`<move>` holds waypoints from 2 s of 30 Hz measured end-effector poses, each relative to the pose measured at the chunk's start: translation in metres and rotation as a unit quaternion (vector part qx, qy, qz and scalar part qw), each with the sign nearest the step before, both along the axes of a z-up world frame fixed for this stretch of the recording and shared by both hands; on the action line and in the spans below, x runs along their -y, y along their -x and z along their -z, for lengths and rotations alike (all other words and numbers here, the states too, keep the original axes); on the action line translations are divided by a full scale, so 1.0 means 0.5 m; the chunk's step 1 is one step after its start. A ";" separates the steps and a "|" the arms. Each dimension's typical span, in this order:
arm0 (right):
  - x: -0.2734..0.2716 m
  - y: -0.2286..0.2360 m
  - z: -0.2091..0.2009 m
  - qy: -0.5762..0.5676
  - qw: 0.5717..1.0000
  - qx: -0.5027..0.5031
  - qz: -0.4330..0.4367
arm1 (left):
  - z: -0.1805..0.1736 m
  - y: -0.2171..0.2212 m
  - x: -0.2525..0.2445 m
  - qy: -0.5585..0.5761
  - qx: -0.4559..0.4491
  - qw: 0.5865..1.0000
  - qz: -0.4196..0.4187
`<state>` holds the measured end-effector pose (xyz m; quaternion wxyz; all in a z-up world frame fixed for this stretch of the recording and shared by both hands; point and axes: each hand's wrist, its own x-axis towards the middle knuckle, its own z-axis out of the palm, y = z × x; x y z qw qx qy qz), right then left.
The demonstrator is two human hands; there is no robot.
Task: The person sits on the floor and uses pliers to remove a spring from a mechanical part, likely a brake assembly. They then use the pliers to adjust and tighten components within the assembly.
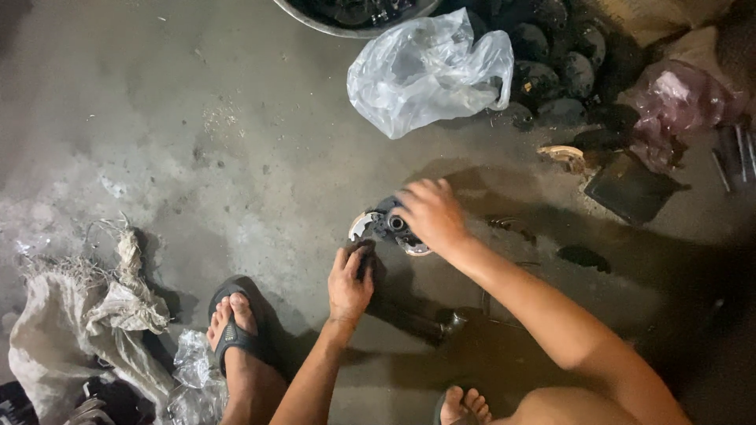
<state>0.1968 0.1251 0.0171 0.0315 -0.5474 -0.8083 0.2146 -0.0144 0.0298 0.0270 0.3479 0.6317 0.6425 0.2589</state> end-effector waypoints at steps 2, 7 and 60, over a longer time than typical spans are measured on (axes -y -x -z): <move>0.036 -0.049 -0.031 -0.088 0.976 -0.148 0.130 | -0.004 -0.002 -0.001 -0.017 0.010 1.000 -0.002; 0.189 -0.156 -0.006 0.017 0.943 -0.158 0.291 | 0.030 0.002 0.012 -0.024 -0.007 1.000 -0.011; 0.229 -0.138 0.022 0.063 0.951 -0.092 0.288 | -0.001 -0.035 0.017 0.007 -0.024 1.000 -0.017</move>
